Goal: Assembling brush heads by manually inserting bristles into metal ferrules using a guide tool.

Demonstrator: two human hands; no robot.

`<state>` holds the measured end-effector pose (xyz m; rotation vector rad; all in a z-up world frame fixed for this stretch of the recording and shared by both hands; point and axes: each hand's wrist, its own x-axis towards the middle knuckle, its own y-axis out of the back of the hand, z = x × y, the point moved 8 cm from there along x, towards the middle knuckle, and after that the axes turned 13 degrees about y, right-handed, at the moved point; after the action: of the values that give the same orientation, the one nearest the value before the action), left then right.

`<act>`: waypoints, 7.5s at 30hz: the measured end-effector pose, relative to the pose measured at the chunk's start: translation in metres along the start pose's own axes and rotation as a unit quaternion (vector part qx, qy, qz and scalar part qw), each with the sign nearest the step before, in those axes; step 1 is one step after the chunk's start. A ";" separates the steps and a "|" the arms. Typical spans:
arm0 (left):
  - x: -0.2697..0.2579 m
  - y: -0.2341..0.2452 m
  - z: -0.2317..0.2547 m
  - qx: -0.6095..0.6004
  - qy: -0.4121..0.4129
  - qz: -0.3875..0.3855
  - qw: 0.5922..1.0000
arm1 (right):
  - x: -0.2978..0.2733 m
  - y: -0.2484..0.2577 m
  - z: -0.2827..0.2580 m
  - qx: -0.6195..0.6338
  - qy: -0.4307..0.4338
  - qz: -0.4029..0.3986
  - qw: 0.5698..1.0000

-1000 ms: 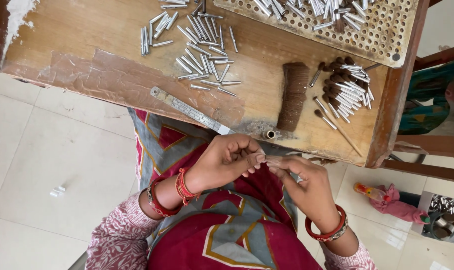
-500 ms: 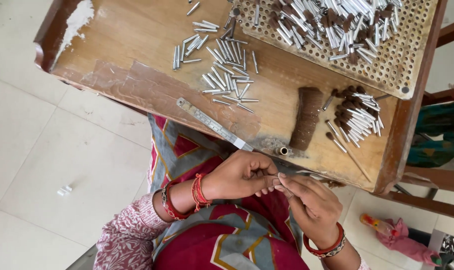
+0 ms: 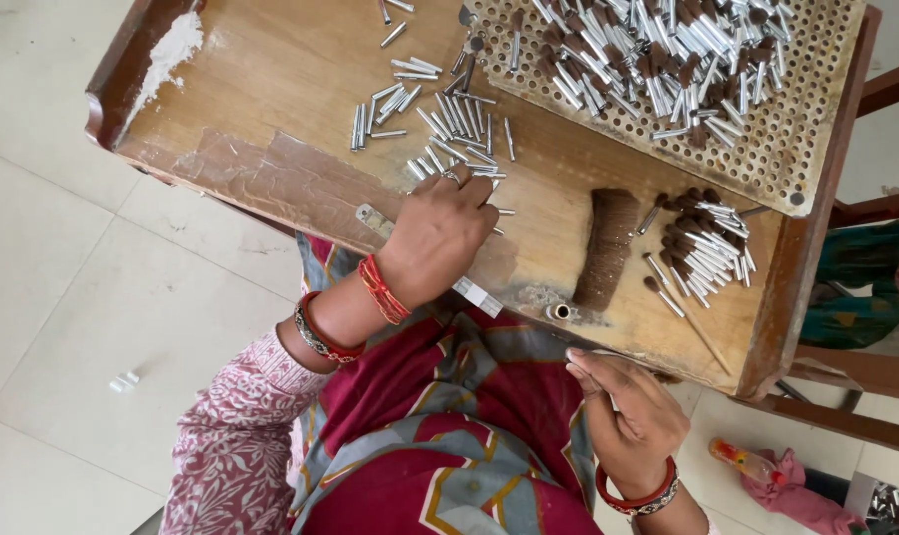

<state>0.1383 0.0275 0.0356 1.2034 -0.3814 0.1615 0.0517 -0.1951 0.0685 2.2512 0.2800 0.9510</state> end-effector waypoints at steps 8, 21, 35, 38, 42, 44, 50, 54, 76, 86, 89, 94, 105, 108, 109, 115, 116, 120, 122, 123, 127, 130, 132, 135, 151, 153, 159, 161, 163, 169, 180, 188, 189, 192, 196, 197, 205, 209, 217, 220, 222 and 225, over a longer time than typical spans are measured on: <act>-0.029 0.034 0.051 -0.163 -0.034 -0.011 0.986 | -0.012 0.001 0.006 0.032 -0.014 0.023 0.999; -0.103 -0.075 0.083 -0.857 0.282 -0.276 0.332 | -0.042 -0.004 0.008 0.065 0.022 0.117 0.991; -0.105 -0.071 0.090 -0.859 0.283 -0.295 0.307 | -0.042 -0.004 0.004 0.066 0.036 0.125 0.989; -0.104 -0.071 0.090 -0.864 0.284 -0.299 0.288 | -0.036 -0.001 0.001 0.061 0.046 0.113 0.991; -0.105 -0.074 0.089 -0.861 0.300 -0.312 0.267 | -0.015 0.002 -0.013 0.041 0.074 0.060 0.995; -0.103 -0.077 0.082 -0.855 0.294 -0.290 0.313 | -0.006 0.004 -0.019 0.021 0.072 0.046 0.996; -0.098 -0.080 0.063 -0.834 0.284 -0.198 0.431 | 0.004 -0.002 -0.011 0.020 0.003 -0.018 1.000; -0.099 -0.081 0.062 -0.838 0.278 -0.182 0.433 | 0.000 -0.002 -0.004 0.063 -0.053 -0.002 0.997; -0.101 -0.077 0.056 -0.835 0.282 -0.187 0.434 | 0.026 0.000 -0.020 0.067 -0.079 -0.040 0.994; -0.100 -0.070 0.061 -0.836 0.254 -0.185 0.450 | -0.003 0.003 -0.007 0.102 -0.079 -0.025 0.991; -0.102 -0.076 0.062 -0.830 0.264 -0.207 0.446 | 0.003 0.005 -0.014 0.066 -0.051 -0.026 0.996; -0.103 -0.079 0.064 -0.838 0.278 -0.206 0.422 | -0.001 0.006 -0.013 0.034 -0.035 -0.028 0.998; -0.102 -0.077 0.064 -0.851 0.302 -0.225 0.366 | -0.044 -0.009 0.000 -0.046 -0.004 0.004 0.999; -0.103 -0.076 0.068 -0.855 0.302 -0.236 0.349 | -0.045 -0.014 -0.003 -0.041 0.012 0.002 0.999; -0.104 -0.077 0.068 -0.855 0.301 -0.237 0.350 | -0.045 -0.014 -0.003 -0.042 0.012 0.003 0.999; -0.107 -0.079 0.070 -0.854 0.302 -0.246 0.345 | -0.048 -0.015 0.000 -0.034 0.015 0.024 0.999; -0.107 -0.079 0.070 -0.852 0.309 -0.247 0.344 | -0.047 -0.017 -0.001 -0.038 0.024 0.014 0.999; -0.107 -0.079 0.070 -0.842 0.320 -0.252 0.353 | -0.041 -0.008 -0.002 -0.029 0.020 0.042 0.999; -0.110 -0.082 0.072 -0.835 0.318 -0.253 0.371 | -0.024 -0.006 -0.013 -0.057 0.052 0.015 0.997; -0.112 -0.084 0.070 -0.827 0.322 -0.246 0.390 | -0.015 -0.008 -0.021 -0.077 0.086 -0.017 0.993; -0.107 -0.079 0.074 -0.813 0.318 -0.222 0.434 | -0.010 0.001 -0.022 -0.104 0.100 0.033 0.989; -0.109 -0.082 0.077 -0.813 0.342 -0.241 0.405 | -0.009 0.007 -0.012 -0.063 0.093 0.050 0.992; -0.106 -0.079 0.072 -0.828 0.318 -0.227 0.402 | -0.010 0.018 0.005 -0.121 0.049 0.077 0.988; -0.085 -0.055 0.056 -0.823 0.276 -0.184 0.461 | -0.007 0.043 0.052 -0.267 0.017 0.021 0.963; -0.074 -0.060 0.035 -0.848 0.332 -0.118 0.396 | -0.035 0.024 0.020 -0.031 0.001 0.058 0.998; -0.074 -0.060 0.038 -0.845 0.327 -0.128 0.403 | -0.029 0.016 0.008 -0.046 -0.005 0.037 0.998; -0.078 -0.063 0.037 -0.839 0.324 -0.119 0.421 | -0.034 0.012 0.006 -0.035 -0.040 0.021 0.998; -0.079 -0.066 0.038 -0.839 0.316 -0.123 0.425 | -0.034 0.012 0.006 -0.028 -0.043 0.020 0.998; -0.079 -0.068 0.040 -0.839 0.308 -0.128 0.429 | -0.034 0.013 0.006 -0.023 -0.046 0.019 0.999; -0.077 -0.065 0.043 -0.838 0.279 -0.127 0.452 | -0.035 0.012 0.007 -0.016 -0.073 0.003 0.997; -0.054 -0.045 0.035 -0.789 0.206 -0.094 0.571 | -0.034 0.027 0.046 -0.184 -0.088 0.009 0.979; -0.062 -0.032 0.054 -0.642 0.196 -0.145 0.727 | 0.003 0.029 0.034 -0.224 -0.007 0.020 0.974; -0.062 -0.030 0.057 -0.635 0.201 -0.161 0.728 | 0.011 0.029 0.024 -0.152 -0.013 0.042 0.987; -0.060 -0.017 0.063 -0.570 0.144 -0.126 0.799 | 0.010 0.012 0.032 0.120 -0.111 0.009 0.986; -0.062 -0.016 0.065 -0.559 0.138 -0.126 0.808 | 0.005 -0.008 0.038 0.194 -0.120 -0.031 0.973; -0.063 -0.017 0.065 -0.561 0.141 -0.132 0.805 | 0.003 -0.009 0.039 0.213 -0.126 -0.026 0.969; -0.073 -0.028 0.070 -0.586 0.180 -0.202 0.764 | 0.010 -0.006 0.022 0.167 -0.093 -0.028 0.981; -0.075 -0.022 0.076 -0.598 0.128 -0.172 0.773 | 0.007 -0.003 0.021 0.156 -0.097 -0.010 0.983; -0.080 -0.028 0.081 -0.628 0.135 -0.175 0.746 | 0.006 0.003 0.009 0.084 -0.084 0.025 0.993; -0.080 -0.027 0.080 -0.620 0.122 -0.171 0.756 | -0.002 0.001 0.019 0.101 -0.132 0.016 0.986; -0.081 -0.025 0.079 -0.615 0.103 -0.162 0.765 | -0.010 -0.005 0.027 0.185 -0.158 0.027 0.970; -0.082 -0.021 0.076 -0.612 0.100 -0.146 0.771 | -0.003 -0.006 0.023 0.141 -0.128 -0.013 0.982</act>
<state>0.0535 -0.0440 0.0102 -0.0804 -0.0420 -0.2242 0.0653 -0.2035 0.0513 2.5901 0.3437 0.6289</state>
